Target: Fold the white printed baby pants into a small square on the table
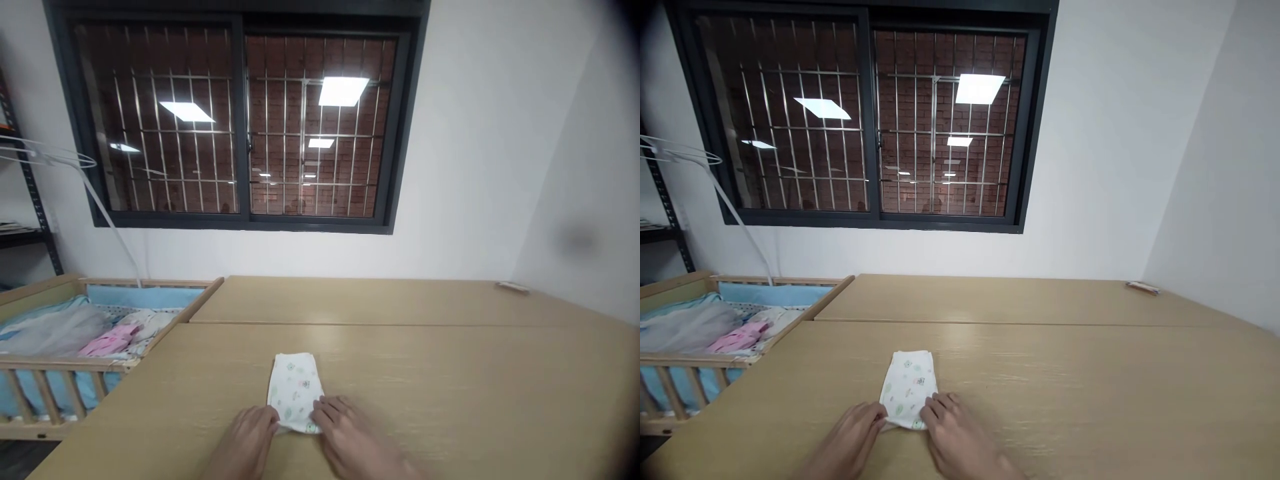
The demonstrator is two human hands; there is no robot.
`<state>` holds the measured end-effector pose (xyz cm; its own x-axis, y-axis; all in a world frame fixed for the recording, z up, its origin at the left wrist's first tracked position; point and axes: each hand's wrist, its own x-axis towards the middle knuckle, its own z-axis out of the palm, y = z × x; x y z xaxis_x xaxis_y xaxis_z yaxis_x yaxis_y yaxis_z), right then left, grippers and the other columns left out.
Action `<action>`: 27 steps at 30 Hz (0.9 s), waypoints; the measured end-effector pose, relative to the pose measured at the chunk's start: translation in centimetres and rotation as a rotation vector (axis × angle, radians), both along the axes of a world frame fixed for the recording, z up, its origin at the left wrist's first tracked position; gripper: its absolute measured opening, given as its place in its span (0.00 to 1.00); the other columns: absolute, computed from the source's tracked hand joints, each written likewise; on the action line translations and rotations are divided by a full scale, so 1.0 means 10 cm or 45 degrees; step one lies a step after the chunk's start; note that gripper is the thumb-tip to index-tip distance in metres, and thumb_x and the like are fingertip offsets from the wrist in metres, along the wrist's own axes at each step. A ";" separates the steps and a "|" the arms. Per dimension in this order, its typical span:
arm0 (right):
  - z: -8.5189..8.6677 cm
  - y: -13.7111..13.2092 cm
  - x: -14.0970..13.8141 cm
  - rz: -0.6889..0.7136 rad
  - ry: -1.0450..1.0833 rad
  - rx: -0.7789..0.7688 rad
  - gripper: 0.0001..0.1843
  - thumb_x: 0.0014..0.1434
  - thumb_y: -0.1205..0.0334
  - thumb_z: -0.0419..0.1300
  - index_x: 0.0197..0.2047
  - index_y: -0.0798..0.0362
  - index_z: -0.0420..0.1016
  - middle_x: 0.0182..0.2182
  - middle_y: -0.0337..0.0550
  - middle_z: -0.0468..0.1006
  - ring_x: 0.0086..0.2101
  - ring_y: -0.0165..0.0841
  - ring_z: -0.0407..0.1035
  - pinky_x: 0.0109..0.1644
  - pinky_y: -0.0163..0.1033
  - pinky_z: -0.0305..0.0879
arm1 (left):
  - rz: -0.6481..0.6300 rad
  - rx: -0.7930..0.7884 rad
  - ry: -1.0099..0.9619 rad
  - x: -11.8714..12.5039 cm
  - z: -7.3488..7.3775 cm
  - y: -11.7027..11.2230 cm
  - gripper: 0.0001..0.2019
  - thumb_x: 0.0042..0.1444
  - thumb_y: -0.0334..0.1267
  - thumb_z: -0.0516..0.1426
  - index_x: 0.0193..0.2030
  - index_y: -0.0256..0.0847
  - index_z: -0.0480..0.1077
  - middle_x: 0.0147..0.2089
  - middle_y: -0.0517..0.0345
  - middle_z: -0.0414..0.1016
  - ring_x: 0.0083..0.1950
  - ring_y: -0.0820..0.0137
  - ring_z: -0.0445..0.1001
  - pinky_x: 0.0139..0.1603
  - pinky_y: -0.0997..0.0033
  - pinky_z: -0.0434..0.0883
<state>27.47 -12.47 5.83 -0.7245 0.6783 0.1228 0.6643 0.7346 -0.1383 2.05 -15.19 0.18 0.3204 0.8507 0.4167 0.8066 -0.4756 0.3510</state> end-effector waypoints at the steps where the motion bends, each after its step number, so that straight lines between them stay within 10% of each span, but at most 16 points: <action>1: 0.01 -0.05 0.01 -0.006 -0.030 -0.024 0.20 0.60 0.72 0.51 0.54 0.53 0.73 0.54 0.55 0.76 0.55 0.49 0.68 0.62 0.51 0.59 | -0.024 -0.039 -0.019 -0.02 -0.01 -0.04 0.14 0.68 0.31 0.46 0.42 0.46 0.72 0.41 0.58 0.79 0.43 0.69 0.77 0.47 0.71 0.72; 6: 0.13 -0.22 0.08 -0.151 0.116 -0.247 0.19 0.61 0.71 0.49 0.51 0.49 0.73 0.50 0.50 0.78 0.51 0.44 0.70 0.55 0.43 0.64 | -0.139 -0.172 -0.042 -0.13 -0.01 -0.21 0.07 0.58 0.36 0.60 0.43 0.49 0.73 0.43 0.61 0.79 0.46 0.67 0.76 0.48 0.71 0.72; 17: 0.36 0.03 0.07 -0.156 0.573 -0.459 0.13 0.64 0.64 0.51 0.47 0.51 0.75 0.41 0.45 0.81 0.39 0.38 0.74 0.42 0.37 0.65 | 0.015 -0.290 -0.433 -0.08 0.42 0.00 0.13 0.65 0.45 0.52 0.44 0.43 0.74 0.39 0.56 0.78 0.42 0.65 0.75 0.48 0.67 0.70; 27: -0.19 0.89 -0.06 -0.483 0.854 -0.363 0.13 0.59 0.63 0.56 0.48 0.53 0.66 0.33 0.40 0.76 0.33 0.34 0.69 0.36 0.36 0.64 | 0.295 -0.436 -0.356 0.07 0.43 0.82 0.09 0.60 0.37 0.54 0.46 0.40 0.72 0.39 0.56 0.79 0.40 0.67 0.75 0.40 0.71 0.66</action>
